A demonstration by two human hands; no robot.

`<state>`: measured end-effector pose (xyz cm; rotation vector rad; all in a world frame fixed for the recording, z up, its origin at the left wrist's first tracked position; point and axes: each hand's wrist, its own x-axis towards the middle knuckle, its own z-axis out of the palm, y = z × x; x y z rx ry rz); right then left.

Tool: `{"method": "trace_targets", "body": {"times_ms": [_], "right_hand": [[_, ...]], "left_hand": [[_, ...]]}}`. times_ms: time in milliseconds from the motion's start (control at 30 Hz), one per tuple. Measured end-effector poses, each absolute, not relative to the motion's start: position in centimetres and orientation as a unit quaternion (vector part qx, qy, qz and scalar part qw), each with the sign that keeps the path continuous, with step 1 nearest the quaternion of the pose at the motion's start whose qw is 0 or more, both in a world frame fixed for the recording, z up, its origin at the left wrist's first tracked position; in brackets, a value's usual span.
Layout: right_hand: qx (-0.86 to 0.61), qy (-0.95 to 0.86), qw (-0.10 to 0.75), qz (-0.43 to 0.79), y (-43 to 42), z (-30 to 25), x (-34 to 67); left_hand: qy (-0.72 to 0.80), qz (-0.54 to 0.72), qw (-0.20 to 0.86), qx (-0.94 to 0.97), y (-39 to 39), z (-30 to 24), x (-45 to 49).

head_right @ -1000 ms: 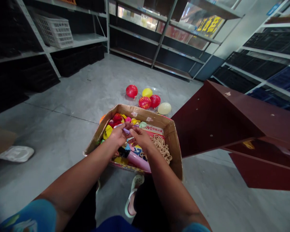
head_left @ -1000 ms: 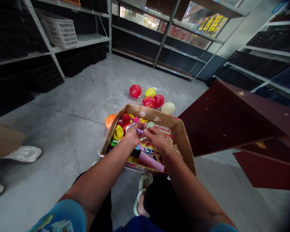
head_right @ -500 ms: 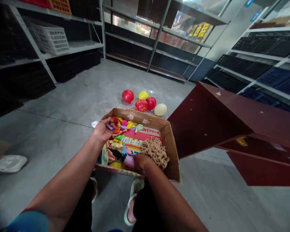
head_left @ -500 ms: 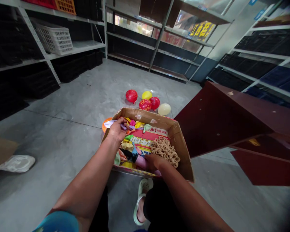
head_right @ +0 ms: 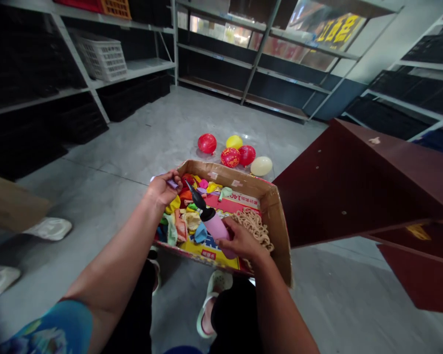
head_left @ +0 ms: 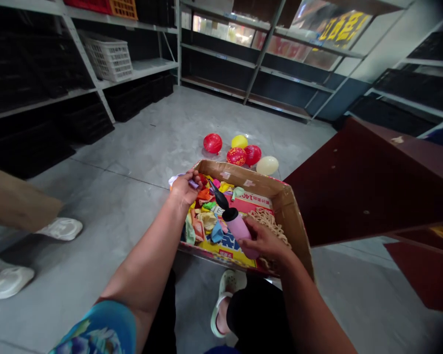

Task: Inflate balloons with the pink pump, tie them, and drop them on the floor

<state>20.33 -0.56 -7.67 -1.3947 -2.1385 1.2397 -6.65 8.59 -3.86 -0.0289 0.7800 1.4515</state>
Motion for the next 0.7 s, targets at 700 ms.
{"method": "trace_targets", "body": {"times_ms": [700], "right_hand": [[-0.477,-0.781,0.097,0.39,-0.4,-7.1,18.9]], "left_hand": [[0.345,0.638,0.689,-0.01,8.5,-3.7,-6.6]]}}
